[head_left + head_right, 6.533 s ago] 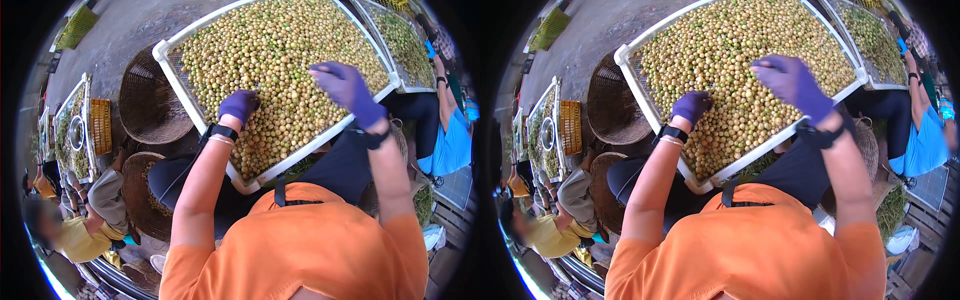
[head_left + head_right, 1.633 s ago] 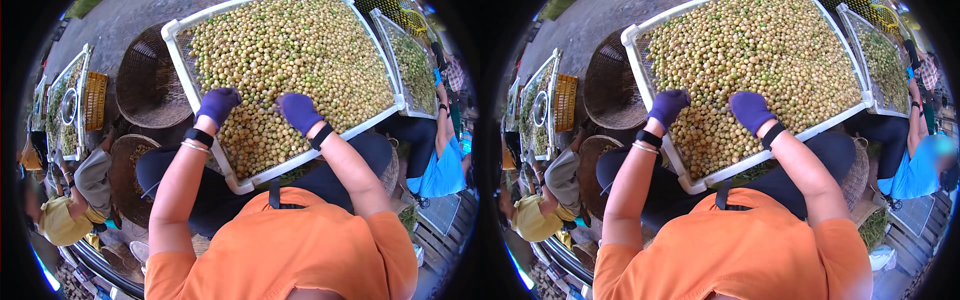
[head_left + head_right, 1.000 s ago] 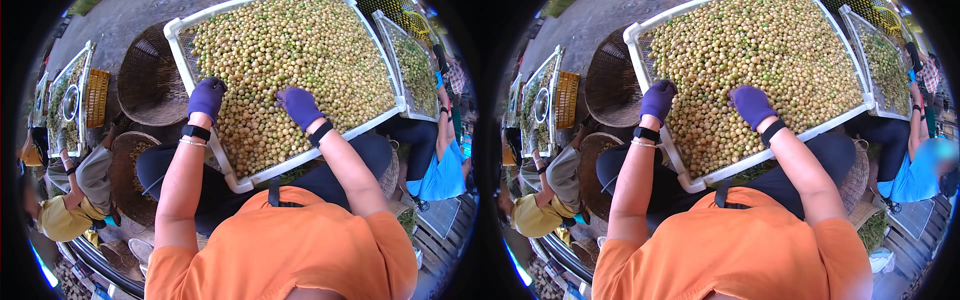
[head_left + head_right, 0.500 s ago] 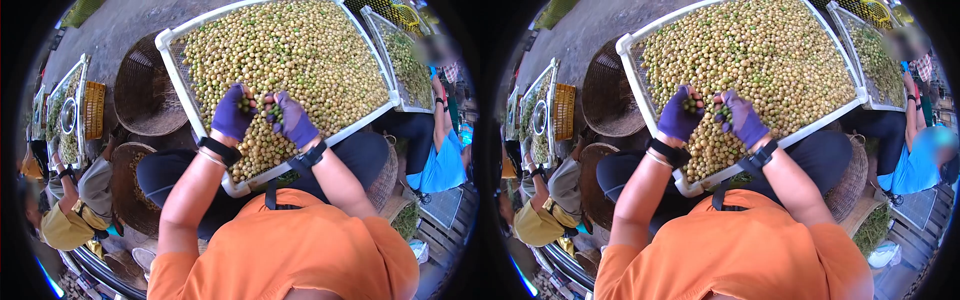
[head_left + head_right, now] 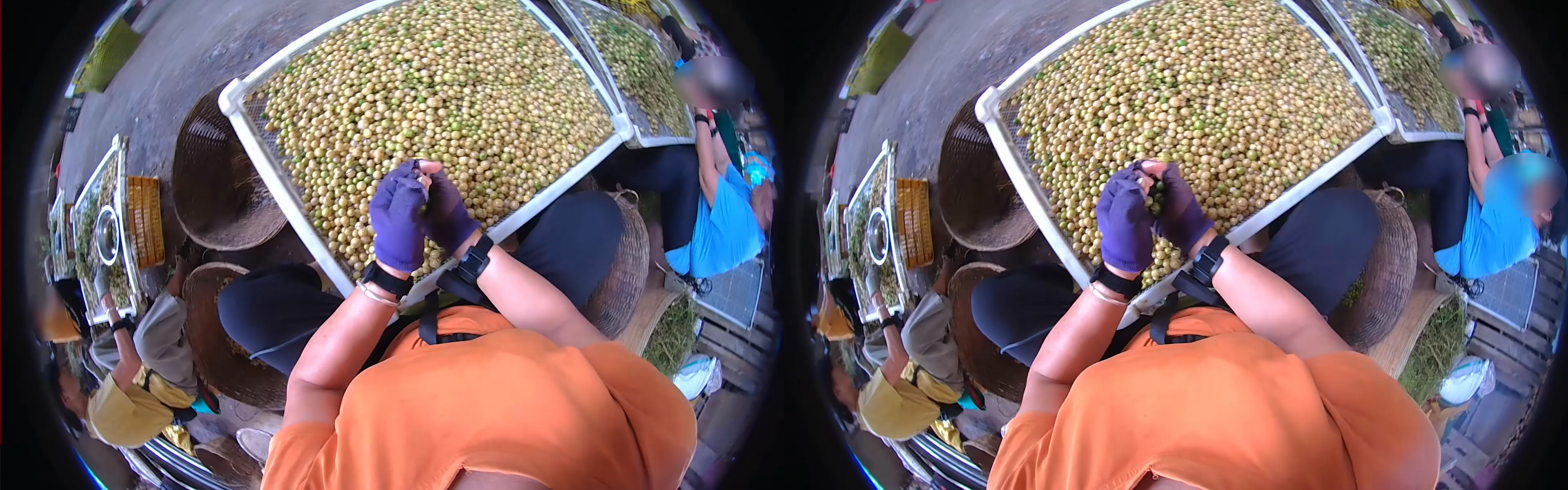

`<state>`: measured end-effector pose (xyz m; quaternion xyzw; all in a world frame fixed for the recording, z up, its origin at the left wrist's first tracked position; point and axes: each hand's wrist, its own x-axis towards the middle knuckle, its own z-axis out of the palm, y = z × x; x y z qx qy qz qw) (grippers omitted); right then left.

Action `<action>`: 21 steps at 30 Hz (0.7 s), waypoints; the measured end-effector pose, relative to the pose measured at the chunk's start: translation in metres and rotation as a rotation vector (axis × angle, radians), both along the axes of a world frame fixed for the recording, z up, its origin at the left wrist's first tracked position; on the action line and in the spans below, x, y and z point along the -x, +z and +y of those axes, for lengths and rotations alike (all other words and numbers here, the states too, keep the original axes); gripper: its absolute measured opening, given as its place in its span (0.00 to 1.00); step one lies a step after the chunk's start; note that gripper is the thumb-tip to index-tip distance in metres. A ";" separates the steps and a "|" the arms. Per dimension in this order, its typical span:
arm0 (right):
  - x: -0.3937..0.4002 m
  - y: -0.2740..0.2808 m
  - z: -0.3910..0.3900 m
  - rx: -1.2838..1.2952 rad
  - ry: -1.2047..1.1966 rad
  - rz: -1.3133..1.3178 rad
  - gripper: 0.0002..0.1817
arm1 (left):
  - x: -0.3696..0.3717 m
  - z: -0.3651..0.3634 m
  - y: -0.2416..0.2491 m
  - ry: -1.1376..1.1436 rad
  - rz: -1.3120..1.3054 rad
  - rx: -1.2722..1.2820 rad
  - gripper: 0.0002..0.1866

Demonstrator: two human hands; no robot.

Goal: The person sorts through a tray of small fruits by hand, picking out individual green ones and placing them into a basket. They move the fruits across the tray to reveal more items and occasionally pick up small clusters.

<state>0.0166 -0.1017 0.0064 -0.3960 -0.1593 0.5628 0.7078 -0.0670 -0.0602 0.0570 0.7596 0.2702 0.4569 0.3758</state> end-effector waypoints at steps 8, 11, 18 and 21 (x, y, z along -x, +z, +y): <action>-0.073 0.035 -0.037 -0.124 -0.041 0.583 0.14 | 0.006 0.046 0.004 -0.261 -0.750 1.247 0.09; -0.123 0.102 -0.093 -0.306 -0.414 0.686 0.13 | 0.027 0.076 -0.031 -0.292 -0.612 1.360 0.07; -0.240 0.058 -0.335 0.250 -1.083 -0.141 0.14 | 0.069 0.080 -0.038 -0.089 0.105 1.134 0.12; -0.278 -0.017 -0.447 1.227 -0.787 -0.770 0.20 | 0.072 0.089 -0.035 0.138 0.232 1.048 0.11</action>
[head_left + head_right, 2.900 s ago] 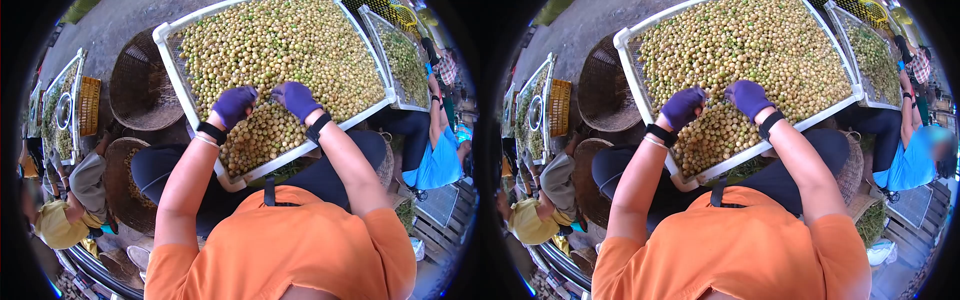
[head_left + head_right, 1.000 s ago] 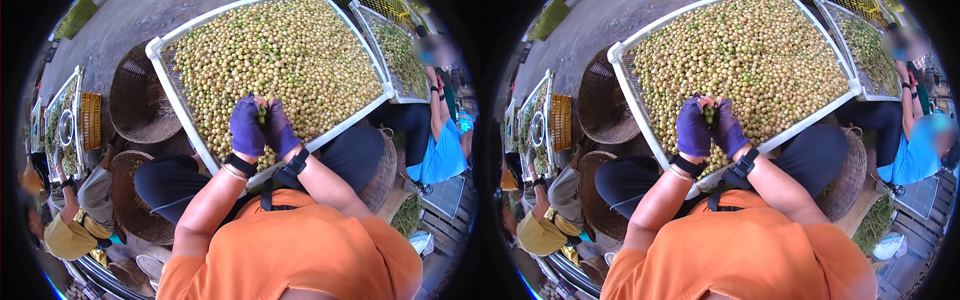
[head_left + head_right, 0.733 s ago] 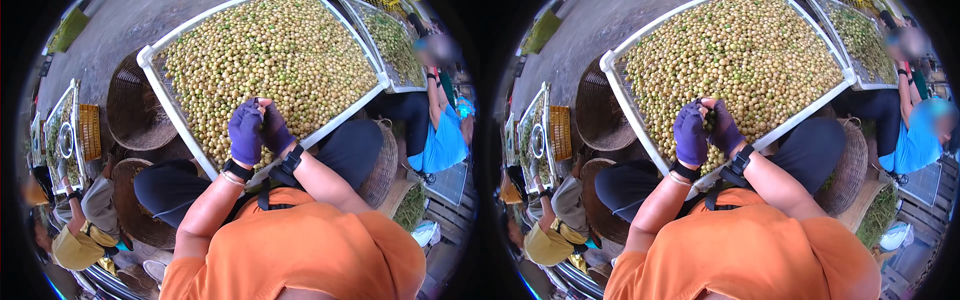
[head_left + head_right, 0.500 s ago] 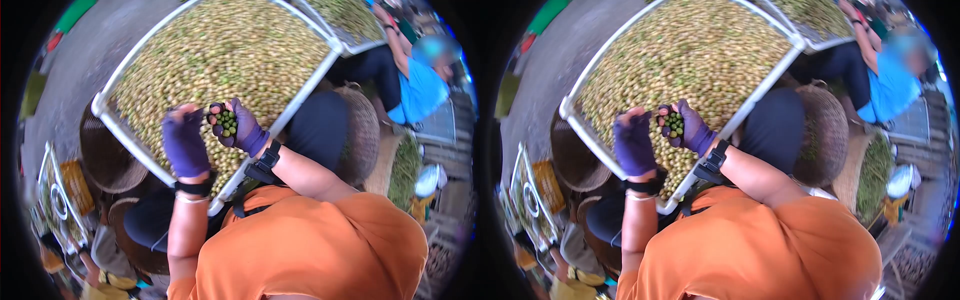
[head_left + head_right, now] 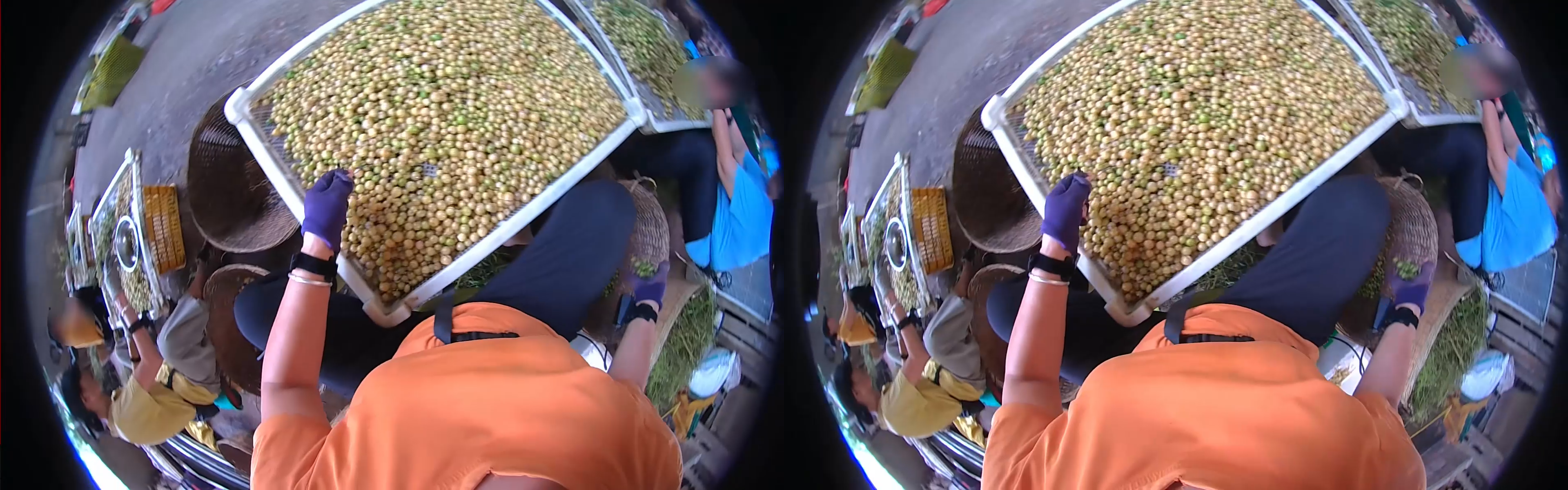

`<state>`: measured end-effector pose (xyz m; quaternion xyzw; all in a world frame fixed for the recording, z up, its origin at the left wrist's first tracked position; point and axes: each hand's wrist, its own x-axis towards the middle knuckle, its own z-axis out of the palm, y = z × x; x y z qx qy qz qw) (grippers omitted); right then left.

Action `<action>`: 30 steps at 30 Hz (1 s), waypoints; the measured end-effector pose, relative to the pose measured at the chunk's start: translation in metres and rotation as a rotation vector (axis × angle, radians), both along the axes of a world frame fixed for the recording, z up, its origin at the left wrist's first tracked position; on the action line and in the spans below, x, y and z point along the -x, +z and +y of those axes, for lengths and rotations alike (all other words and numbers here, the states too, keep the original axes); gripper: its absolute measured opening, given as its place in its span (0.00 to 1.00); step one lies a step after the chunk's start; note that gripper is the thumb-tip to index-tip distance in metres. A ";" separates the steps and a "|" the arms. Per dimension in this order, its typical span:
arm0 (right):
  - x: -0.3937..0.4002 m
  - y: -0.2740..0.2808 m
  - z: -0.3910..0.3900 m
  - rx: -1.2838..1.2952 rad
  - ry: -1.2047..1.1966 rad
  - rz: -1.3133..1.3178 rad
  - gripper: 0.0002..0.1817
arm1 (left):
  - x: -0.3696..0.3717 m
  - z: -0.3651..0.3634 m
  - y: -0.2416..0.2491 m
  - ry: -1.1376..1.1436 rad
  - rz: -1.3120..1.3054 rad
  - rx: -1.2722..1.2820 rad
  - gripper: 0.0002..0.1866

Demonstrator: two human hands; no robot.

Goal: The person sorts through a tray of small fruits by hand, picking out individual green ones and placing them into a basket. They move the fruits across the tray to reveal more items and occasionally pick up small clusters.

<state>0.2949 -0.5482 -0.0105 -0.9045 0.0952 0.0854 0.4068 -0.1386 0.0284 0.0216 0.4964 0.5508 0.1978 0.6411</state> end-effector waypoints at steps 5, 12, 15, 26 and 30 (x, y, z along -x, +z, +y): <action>-0.022 0.062 0.061 0.110 0.193 -0.172 0.26 | 0.024 0.033 0.005 0.023 0.149 -0.225 0.09; 0.135 0.220 0.351 -0.400 0.947 0.064 0.22 | 0.028 0.055 0.005 -0.193 0.566 -0.422 0.24; 0.179 0.196 0.427 -0.279 1.361 0.105 0.20 | 0.008 0.035 -0.002 -0.505 0.675 -0.742 0.20; 0.223 -0.009 0.487 0.259 1.826 -0.560 0.08 | 0.023 0.032 -0.009 -0.412 0.504 -0.606 0.11; 0.228 0.001 0.495 0.453 1.853 -0.459 0.07 | 0.064 0.062 0.010 -0.269 0.815 -0.555 0.13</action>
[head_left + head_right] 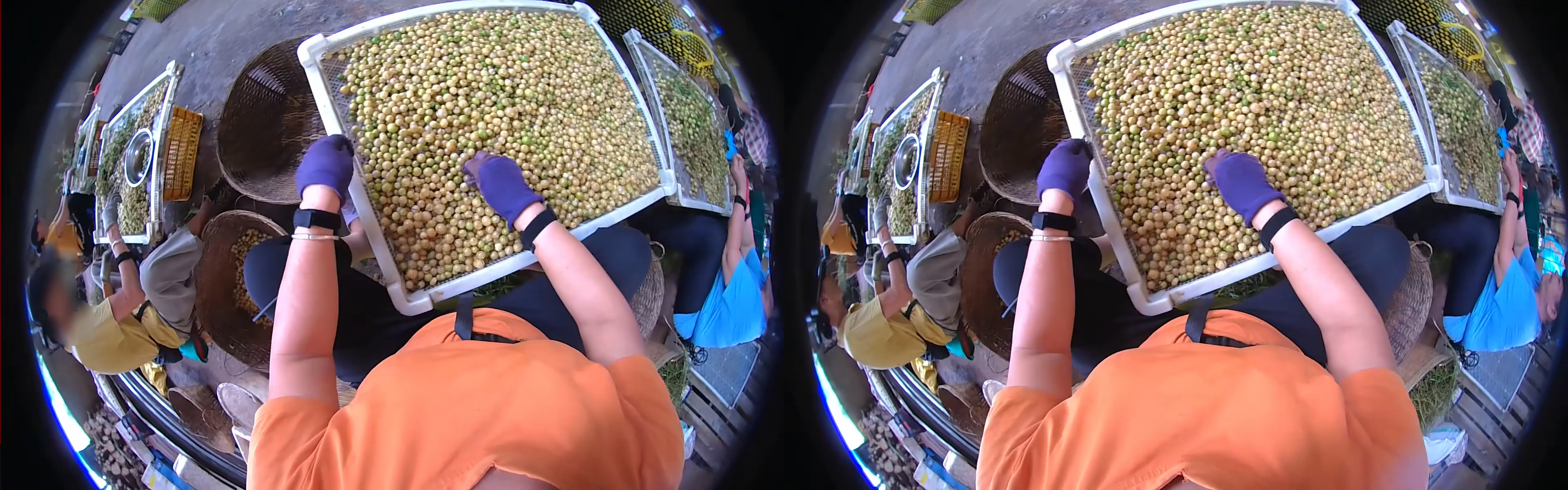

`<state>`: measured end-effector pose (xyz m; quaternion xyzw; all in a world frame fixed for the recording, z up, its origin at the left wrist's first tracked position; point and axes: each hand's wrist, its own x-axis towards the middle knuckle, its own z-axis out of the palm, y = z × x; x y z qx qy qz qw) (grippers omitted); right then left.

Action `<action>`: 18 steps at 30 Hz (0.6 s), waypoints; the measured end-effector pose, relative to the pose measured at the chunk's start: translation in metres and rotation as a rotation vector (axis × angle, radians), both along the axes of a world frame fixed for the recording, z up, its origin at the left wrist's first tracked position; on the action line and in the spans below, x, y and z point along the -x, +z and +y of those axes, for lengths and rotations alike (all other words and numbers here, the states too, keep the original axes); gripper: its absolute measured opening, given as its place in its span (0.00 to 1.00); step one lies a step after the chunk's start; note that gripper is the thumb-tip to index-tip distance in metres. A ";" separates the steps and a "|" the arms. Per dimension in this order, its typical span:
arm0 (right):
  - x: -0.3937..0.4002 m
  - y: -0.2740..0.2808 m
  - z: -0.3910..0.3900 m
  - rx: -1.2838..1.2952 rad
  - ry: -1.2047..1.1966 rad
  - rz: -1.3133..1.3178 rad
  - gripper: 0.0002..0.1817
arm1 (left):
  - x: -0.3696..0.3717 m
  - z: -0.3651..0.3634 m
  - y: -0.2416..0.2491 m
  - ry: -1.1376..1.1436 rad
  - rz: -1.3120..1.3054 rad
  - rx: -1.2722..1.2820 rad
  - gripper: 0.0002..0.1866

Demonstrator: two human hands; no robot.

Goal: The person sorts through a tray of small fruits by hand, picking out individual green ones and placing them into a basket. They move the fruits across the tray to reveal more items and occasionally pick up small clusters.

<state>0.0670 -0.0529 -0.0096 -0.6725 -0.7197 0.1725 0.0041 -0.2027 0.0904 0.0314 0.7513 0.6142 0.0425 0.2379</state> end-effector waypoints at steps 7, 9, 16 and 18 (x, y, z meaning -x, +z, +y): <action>0.003 0.020 0.013 -0.072 -0.148 0.277 0.12 | 0.022 -0.002 0.012 -0.056 0.347 0.197 0.16; 0.002 0.019 0.021 -0.077 -0.209 0.321 0.13 | 0.022 0.000 0.010 -0.009 0.228 0.018 0.16; 0.005 0.003 0.027 -0.187 -0.065 0.129 0.11 | -0.031 0.017 -0.015 -0.218 0.338 -0.064 0.12; 0.007 0.010 0.025 -0.167 -0.044 0.124 0.09 | -0.035 0.019 -0.027 -0.289 0.416 -0.114 0.12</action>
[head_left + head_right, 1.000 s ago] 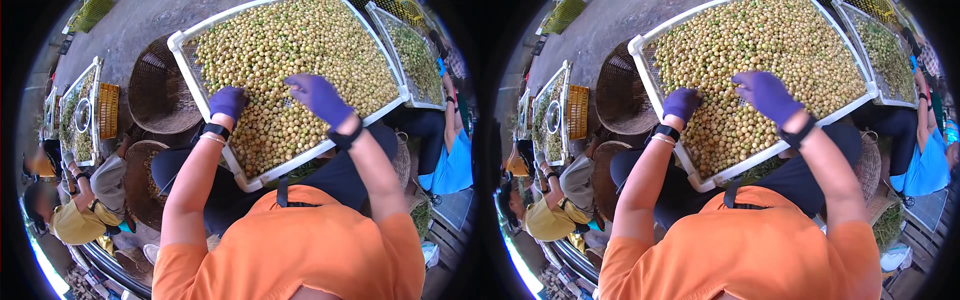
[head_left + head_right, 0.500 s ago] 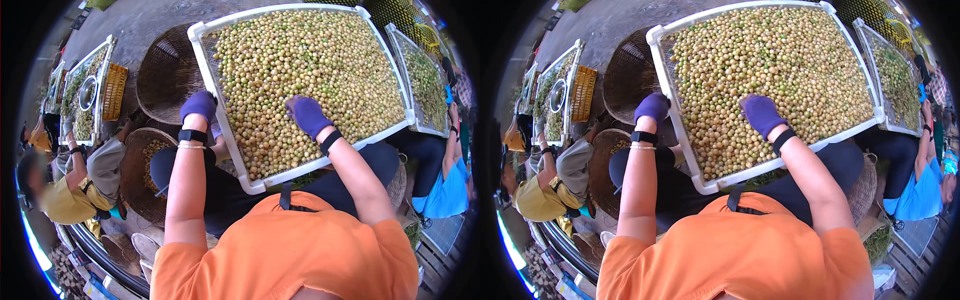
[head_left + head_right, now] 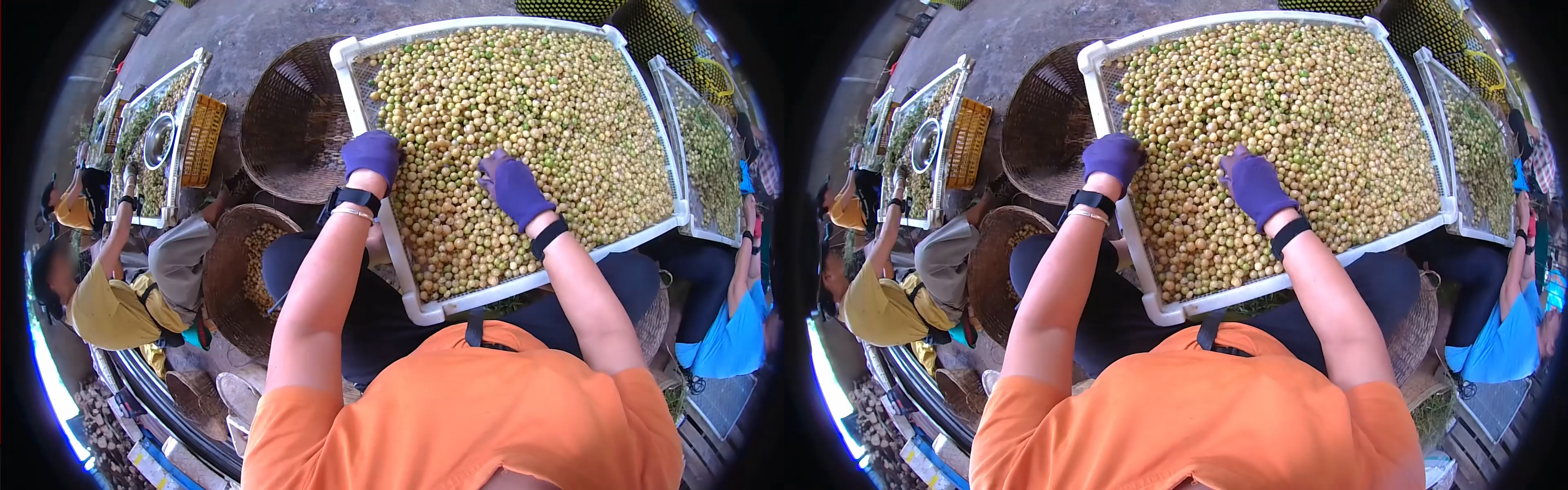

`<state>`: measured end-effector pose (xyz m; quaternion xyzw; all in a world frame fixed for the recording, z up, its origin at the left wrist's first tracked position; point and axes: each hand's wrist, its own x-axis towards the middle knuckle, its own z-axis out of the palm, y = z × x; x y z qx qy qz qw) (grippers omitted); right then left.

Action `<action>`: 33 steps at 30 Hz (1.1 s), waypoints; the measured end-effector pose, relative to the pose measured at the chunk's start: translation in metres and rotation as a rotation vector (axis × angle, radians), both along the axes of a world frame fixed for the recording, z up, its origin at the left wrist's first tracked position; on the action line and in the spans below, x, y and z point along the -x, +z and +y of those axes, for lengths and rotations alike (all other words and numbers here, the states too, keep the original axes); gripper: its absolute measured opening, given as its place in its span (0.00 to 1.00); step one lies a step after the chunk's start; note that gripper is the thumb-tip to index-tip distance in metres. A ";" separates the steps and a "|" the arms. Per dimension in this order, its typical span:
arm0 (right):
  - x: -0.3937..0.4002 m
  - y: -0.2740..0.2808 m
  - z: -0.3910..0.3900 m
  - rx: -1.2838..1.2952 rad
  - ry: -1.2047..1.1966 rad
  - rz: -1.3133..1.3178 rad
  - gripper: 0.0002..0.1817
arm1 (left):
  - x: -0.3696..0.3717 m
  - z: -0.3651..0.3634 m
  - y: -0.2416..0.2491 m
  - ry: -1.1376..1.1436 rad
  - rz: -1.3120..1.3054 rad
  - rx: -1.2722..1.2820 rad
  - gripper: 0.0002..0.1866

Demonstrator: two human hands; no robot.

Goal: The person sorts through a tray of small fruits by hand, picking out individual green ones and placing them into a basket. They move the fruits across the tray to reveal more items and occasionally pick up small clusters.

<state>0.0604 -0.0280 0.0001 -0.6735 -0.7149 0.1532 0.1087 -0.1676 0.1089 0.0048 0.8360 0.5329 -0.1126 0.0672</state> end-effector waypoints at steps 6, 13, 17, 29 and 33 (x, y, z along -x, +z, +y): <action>0.000 -0.009 -0.014 0.092 0.112 0.008 0.06 | -0.013 -0.012 0.008 0.025 0.080 0.025 0.12; -0.005 0.014 -0.036 0.019 -0.147 0.451 0.09 | -0.010 -0.002 0.025 0.143 -0.249 0.190 0.16; -0.001 0.011 -0.044 -0.010 -0.164 0.504 0.14 | -0.007 0.035 0.014 0.260 -0.475 0.217 0.19; -0.012 0.014 -0.025 -0.152 -0.171 0.445 0.12 | -0.005 0.049 -0.013 -0.214 0.001 0.062 0.08; -0.028 -0.014 0.008 -0.404 0.015 0.026 0.16 | -0.007 0.037 -0.010 -0.185 -0.067 0.006 0.08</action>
